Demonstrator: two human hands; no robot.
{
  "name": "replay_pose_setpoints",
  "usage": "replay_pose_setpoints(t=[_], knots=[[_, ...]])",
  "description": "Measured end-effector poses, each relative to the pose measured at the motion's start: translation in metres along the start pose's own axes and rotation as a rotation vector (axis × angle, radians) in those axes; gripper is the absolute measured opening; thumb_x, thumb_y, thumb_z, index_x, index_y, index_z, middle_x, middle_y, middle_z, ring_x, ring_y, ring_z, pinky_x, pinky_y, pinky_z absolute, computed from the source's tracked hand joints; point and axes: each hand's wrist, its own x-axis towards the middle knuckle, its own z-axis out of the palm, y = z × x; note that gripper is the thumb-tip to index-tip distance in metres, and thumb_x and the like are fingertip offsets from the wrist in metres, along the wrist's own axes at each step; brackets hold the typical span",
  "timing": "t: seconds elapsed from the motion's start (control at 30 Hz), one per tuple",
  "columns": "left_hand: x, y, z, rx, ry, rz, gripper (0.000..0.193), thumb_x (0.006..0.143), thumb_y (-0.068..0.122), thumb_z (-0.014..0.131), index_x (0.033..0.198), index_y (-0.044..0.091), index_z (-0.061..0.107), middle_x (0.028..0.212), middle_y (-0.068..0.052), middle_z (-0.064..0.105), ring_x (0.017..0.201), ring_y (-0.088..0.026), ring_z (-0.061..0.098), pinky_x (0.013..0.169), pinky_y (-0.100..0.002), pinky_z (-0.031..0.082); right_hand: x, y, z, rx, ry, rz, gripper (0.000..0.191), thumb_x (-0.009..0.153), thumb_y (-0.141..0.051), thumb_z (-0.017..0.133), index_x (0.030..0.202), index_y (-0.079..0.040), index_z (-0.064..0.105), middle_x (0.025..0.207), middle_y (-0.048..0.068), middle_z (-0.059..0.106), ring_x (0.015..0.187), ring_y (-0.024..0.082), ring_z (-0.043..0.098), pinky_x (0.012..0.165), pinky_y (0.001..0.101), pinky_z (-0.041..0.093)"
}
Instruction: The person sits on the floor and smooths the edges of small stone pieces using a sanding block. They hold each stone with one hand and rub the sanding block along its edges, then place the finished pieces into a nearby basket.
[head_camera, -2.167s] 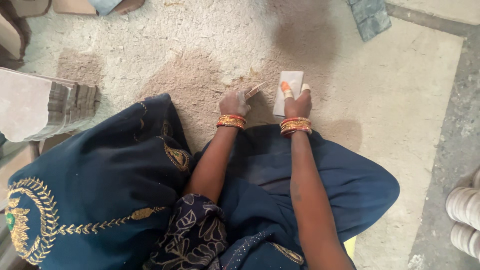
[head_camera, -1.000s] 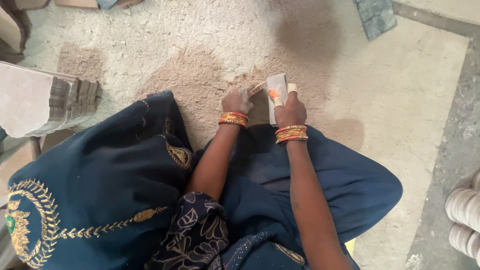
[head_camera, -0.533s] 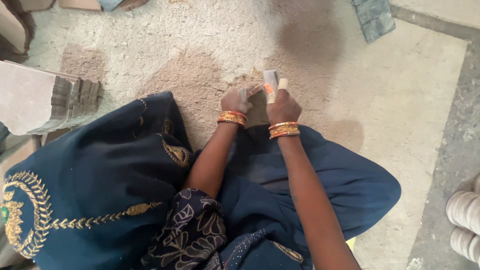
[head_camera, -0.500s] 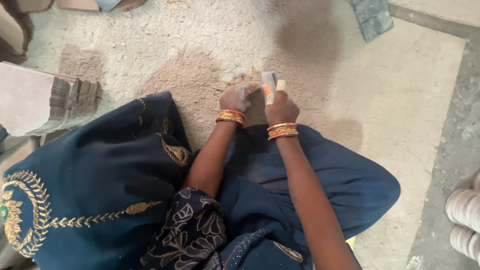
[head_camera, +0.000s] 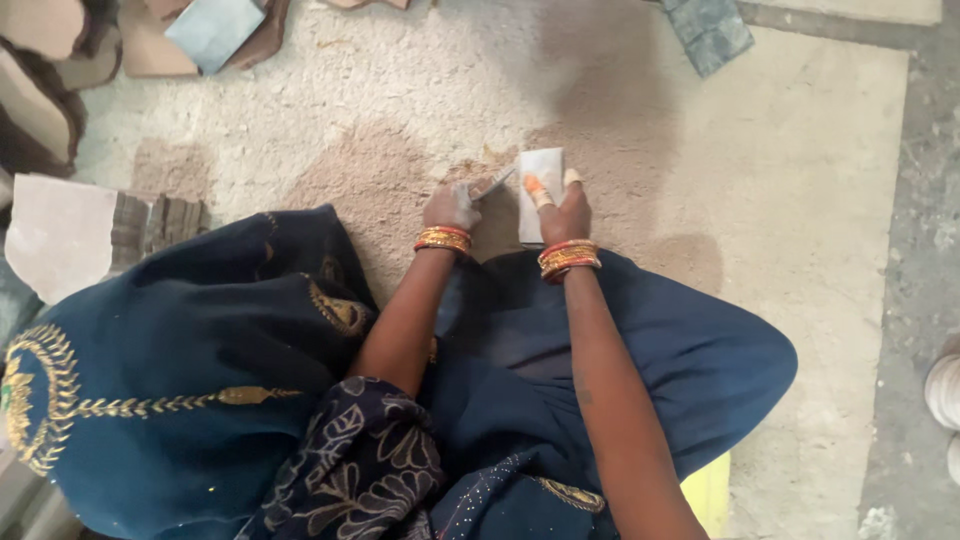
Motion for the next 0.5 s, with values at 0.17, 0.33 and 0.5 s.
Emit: replay_pose_setpoints(t=[0.17,0.33,0.5], knots=[[-0.007,-0.002,-0.011,0.052,0.043,0.049,0.019,0.083,0.026,0.074,0.095,0.011,0.076,0.094,-0.018,0.074,0.088,-0.037,0.073,0.078,-0.049,0.060,0.004,0.005,0.014,-0.145,0.032,-0.114,0.058,0.089,-0.051,0.076,0.119,-0.003,0.063,0.101,0.026,0.073,0.094,0.046,0.070,0.080,0.0525,0.056],[-0.014,0.000,-0.015,0.105,0.125,0.126,0.014,0.086,0.022,0.068,0.091,0.013,0.078,0.092,-0.017,0.075,0.085,-0.038,0.072,0.076,-0.050,0.059,0.023,0.008,0.036,-0.407,0.049,-0.035,0.065,0.092,-0.054,0.063,0.135,-0.006,0.056,0.097,0.027,0.073,0.093,0.048,0.070,0.079,0.0567,0.054],[0.000,0.014,-0.049,0.162,0.007,0.209,0.026,0.086,0.032,0.066,0.109,0.028,0.079,0.090,-0.019,0.073,0.082,-0.039,0.071,0.075,-0.050,0.058,0.045,0.011,0.044,-0.219,0.118,0.066,0.061,0.092,-0.056,0.068,0.122,-0.004,0.060,0.099,0.025,0.073,0.094,0.045,0.071,0.080,0.0537,0.054]])
